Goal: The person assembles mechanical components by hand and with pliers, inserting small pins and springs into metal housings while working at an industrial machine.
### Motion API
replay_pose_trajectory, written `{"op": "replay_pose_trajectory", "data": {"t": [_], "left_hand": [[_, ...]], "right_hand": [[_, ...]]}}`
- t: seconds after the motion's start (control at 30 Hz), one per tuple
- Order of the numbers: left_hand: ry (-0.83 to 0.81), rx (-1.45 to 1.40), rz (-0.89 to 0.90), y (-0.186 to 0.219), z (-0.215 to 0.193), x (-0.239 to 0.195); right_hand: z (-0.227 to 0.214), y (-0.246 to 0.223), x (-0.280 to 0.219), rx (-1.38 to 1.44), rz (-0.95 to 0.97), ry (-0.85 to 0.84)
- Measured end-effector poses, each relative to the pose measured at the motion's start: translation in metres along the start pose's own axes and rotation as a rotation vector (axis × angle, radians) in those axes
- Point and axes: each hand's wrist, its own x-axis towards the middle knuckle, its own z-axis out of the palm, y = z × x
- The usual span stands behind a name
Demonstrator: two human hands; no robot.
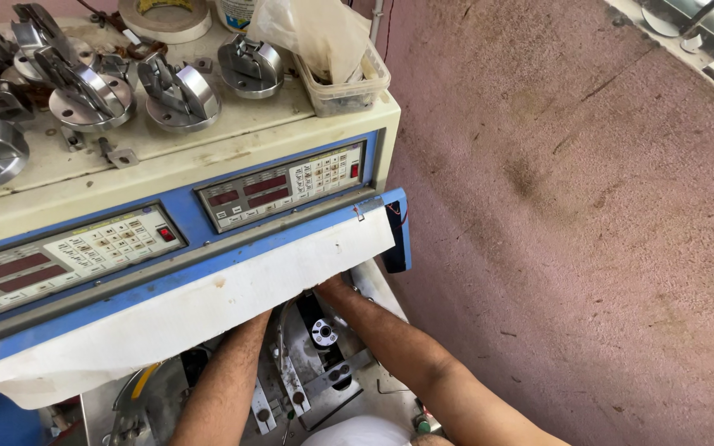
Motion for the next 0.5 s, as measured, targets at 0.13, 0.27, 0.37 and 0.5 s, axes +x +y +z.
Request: {"op": "replay_pose_trajectory", "data": {"t": [0.13,0.27,0.37,0.5], "left_hand": [[0.002,0.001,-0.011,-0.0010,0.0001,-0.0029],[0.001,-0.003,-0.011,-0.0005,0.0019,-0.0026],[-0.001,-0.004,-0.011,-0.0010,0.0014,-0.0022],[0.017,-0.007,-0.021,-0.0030,-0.0004,-0.0019]], "right_hand": [[0.0084,0.0053,0.0007,0.299,0.027,-0.015],[0.0095,0.0089,-0.0002,0.303,0.037,-0.019],[0.0108,0.0061,0.0022,0.295,0.029,-0.015],[0.0099,0.0091,0.0055,0.307,0.025,-0.035]]}}
